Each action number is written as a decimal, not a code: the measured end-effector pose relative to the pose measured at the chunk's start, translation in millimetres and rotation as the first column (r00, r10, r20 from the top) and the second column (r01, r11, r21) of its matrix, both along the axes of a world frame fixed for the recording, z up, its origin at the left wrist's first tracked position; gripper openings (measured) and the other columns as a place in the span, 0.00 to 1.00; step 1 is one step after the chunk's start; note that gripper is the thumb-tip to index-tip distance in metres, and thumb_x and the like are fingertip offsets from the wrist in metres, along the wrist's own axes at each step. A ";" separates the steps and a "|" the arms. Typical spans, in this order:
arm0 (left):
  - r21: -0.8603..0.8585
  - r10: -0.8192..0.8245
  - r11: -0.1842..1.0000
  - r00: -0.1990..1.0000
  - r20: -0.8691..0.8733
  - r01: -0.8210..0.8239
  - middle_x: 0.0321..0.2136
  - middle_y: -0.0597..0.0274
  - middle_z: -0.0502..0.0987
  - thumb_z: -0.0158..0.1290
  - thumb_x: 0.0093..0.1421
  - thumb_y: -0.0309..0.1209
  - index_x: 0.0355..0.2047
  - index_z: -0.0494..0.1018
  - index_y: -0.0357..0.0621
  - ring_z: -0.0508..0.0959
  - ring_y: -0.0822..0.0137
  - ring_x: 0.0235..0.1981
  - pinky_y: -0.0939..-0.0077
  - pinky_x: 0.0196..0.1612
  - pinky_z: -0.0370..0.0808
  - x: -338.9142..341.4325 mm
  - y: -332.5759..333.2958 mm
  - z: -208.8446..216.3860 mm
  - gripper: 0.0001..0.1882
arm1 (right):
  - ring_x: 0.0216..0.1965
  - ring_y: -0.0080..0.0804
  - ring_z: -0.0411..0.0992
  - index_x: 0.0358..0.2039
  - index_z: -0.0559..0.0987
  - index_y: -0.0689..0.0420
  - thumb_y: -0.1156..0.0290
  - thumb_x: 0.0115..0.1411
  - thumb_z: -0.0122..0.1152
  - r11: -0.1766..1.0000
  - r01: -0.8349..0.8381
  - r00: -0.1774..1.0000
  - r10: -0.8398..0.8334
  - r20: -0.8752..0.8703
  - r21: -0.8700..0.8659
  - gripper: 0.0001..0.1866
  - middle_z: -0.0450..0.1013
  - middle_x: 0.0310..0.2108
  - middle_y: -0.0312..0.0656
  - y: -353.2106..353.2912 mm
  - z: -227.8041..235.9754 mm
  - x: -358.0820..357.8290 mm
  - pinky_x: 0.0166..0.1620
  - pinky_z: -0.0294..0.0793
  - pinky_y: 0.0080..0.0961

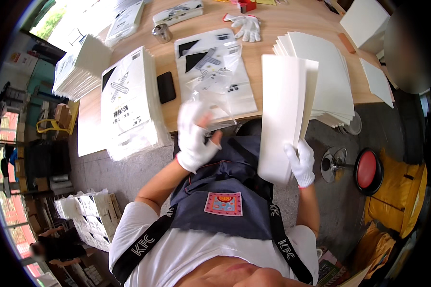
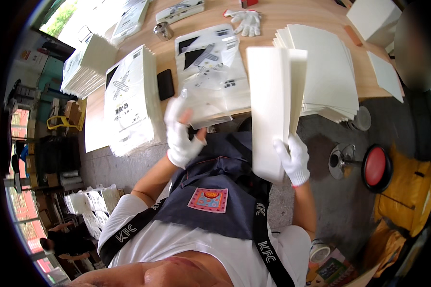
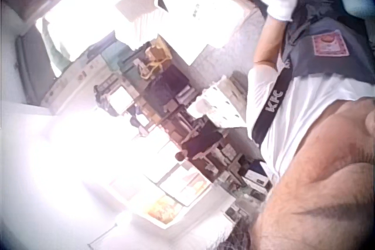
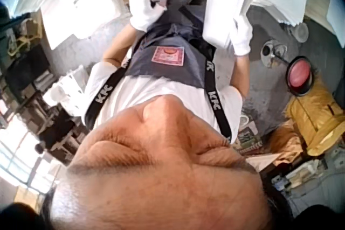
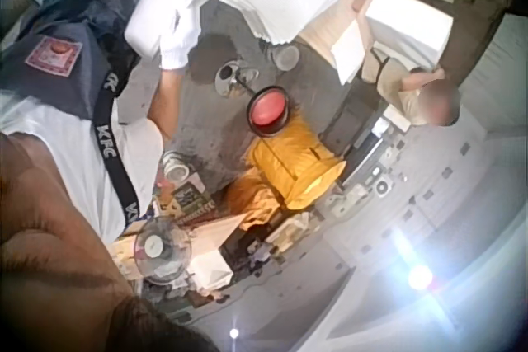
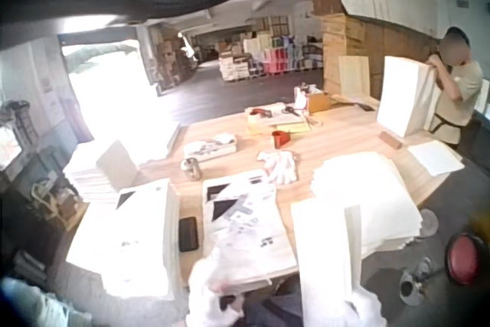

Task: The person repeatedly picks up stacks of white paper, places them into clear plastic packaging, and seals the packages. The person stacks the finished packages on the table.

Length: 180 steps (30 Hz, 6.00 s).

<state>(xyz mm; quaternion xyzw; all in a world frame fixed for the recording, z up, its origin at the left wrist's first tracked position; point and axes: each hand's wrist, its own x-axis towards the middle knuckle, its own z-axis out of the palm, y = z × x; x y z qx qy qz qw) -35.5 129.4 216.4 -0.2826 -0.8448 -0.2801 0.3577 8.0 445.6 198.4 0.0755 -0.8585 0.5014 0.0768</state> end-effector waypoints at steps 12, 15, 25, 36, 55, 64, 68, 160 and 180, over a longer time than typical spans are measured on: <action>0.188 -0.205 0.977 0.652 0.730 0.098 0.29 0.54 0.76 0.52 0.54 0.19 0.49 0.73 0.41 0.81 0.65 0.35 0.72 0.36 0.74 -66.1 -28.5 10.8 0.21 | 0.33 0.42 0.77 0.34 0.74 0.54 0.58 0.59 0.56 0.565 -0.204 0.956 0.291 0.038 0.800 0.12 0.74 0.46 0.43 -61.7 -22.3 -15.6 0.29 0.78 0.37; 0.209 -0.343 0.935 0.581 0.738 0.287 0.29 0.55 0.77 0.53 0.54 0.20 0.46 0.74 0.41 0.81 0.59 0.31 0.69 0.34 0.75 -21.4 -16.5 11.9 0.18 | 0.31 0.53 0.75 0.38 0.75 0.58 0.57 0.60 0.55 0.696 -0.365 0.931 0.295 0.217 0.619 0.16 0.75 0.40 0.47 -67.8 -15.8 -50.6 0.33 0.76 0.44; 0.075 -0.547 0.837 0.821 0.165 0.542 0.31 0.62 0.81 0.51 0.47 0.19 0.26 0.71 0.46 0.80 0.60 0.25 0.66 0.27 0.76 -21.6 -28.5 -38.6 0.08 | 0.41 0.37 0.77 0.45 0.79 0.57 0.61 0.65 0.50 0.873 -0.367 0.778 0.477 0.408 -0.320 0.16 0.78 0.38 0.47 -81.8 -71.5 -104.6 0.43 0.74 0.34; 0.528 -0.536 0.801 0.733 0.419 0.283 0.28 0.61 0.80 0.55 0.48 0.19 0.29 0.73 0.44 0.78 0.59 0.23 0.67 0.26 0.75 -2.7 -9.8 -62.9 0.08 | 0.43 0.29 0.75 0.48 0.77 0.64 0.67 0.66 0.51 0.636 -0.030 0.717 0.551 0.427 -0.771 0.17 0.77 0.44 0.39 -47.1 -51.2 -108.1 0.48 0.72 0.22; 0.116 -0.186 0.983 0.815 0.549 0.146 0.24 0.62 0.79 0.52 0.55 0.24 0.33 0.78 0.48 0.81 0.61 0.25 0.68 0.27 0.77 -19.7 2.0 -102.1 0.08 | 0.51 0.46 0.70 0.51 0.73 0.54 0.61 0.53 0.66 0.827 0.198 0.903 0.055 -0.427 0.526 0.25 0.72 0.50 0.47 -129.0 -72.6 -48.6 0.53 0.70 0.45; -0.074 0.427 0.890 0.767 0.479 -0.449 0.38 0.56 0.73 0.63 0.46 0.33 0.40 0.72 0.43 0.71 0.49 0.42 0.55 0.47 0.68 34.4 -89.0 -173.0 0.20 | 0.22 0.48 0.76 0.51 0.73 0.51 0.51 0.67 0.45 0.601 -0.056 0.993 -0.049 0.106 0.797 0.21 0.76 0.20 0.47 -93.3 -109.6 -62.7 0.27 0.75 0.46; -0.179 0.308 0.950 0.860 0.407 -0.256 0.44 0.52 0.72 0.63 0.42 0.34 0.42 0.71 0.45 0.70 0.46 0.47 0.54 0.49 0.68 59.7 -53.3 -151.0 0.25 | 0.19 0.44 0.76 0.48 0.73 0.52 0.53 0.66 0.46 0.624 -0.016 1.000 0.022 0.003 0.781 0.19 0.76 0.19 0.44 -100.8 -96.5 -68.0 0.25 0.74 0.44; -0.245 0.198 0.969 0.506 0.839 0.027 0.38 0.58 0.81 0.46 0.57 0.34 0.39 0.80 0.51 0.80 0.54 0.39 0.65 0.43 0.75 -165.3 -28.2 -122.4 0.14 | 0.34 0.28 0.76 0.52 0.75 0.54 0.52 0.64 0.58 0.755 0.215 0.650 0.363 0.668 -0.620 0.23 0.78 0.37 0.42 -156.6 -106.2 -119.8 0.34 0.76 0.26; 0.244 -0.225 0.968 0.610 0.760 0.052 0.33 0.66 0.80 0.47 0.64 0.23 0.47 0.74 0.45 0.73 0.78 0.31 0.80 0.33 0.72 -139.1 -16.3 -11.6 0.13 | 0.34 0.51 0.76 0.42 0.78 0.51 0.65 0.62 0.49 0.862 -0.190 0.975 0.221 -0.010 0.471 0.12 0.78 0.31 0.47 -209.2 -76.0 -175.2 0.35 0.73 0.46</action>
